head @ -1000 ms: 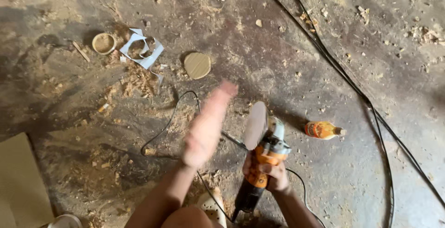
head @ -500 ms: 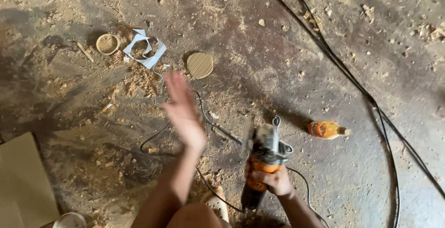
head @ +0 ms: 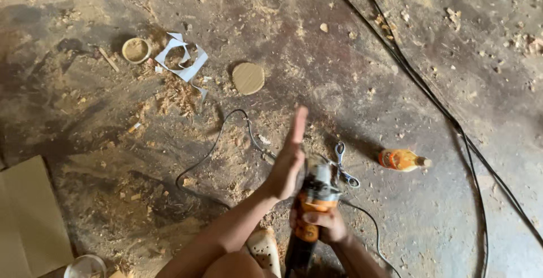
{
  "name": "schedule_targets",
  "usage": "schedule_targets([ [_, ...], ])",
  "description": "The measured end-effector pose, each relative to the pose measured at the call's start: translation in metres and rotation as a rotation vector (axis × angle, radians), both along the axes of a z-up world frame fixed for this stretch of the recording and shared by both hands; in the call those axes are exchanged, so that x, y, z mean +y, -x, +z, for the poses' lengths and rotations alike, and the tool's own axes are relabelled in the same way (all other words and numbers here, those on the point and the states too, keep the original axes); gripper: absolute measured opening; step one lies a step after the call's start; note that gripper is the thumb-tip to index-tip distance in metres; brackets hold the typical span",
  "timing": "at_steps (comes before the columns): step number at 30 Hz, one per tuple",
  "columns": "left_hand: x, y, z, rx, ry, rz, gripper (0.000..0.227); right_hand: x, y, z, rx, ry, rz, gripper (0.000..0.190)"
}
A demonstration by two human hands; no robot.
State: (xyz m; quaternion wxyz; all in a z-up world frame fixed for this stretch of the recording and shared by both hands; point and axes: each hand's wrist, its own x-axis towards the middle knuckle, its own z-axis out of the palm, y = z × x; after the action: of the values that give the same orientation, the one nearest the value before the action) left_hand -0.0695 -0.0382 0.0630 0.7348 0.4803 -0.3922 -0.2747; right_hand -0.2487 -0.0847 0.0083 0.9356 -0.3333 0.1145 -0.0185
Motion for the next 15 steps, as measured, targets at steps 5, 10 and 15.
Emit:
schedule_targets([
  [5,0.009,-0.048,0.016,-0.065,-0.017,0.178,0.086,-0.006,0.006,0.003,0.028,-0.064,-0.11,0.055],
  [10,-0.001,-0.002,0.016,-0.619,-0.214,0.145,0.079,-0.009,0.009,-0.016,0.089,0.031,0.034,0.052],
  [15,-0.009,-0.017,0.034,-0.684,-0.174,-0.112,0.092,-0.004,0.017,-0.024,0.15,-0.379,-0.146,0.055],
])
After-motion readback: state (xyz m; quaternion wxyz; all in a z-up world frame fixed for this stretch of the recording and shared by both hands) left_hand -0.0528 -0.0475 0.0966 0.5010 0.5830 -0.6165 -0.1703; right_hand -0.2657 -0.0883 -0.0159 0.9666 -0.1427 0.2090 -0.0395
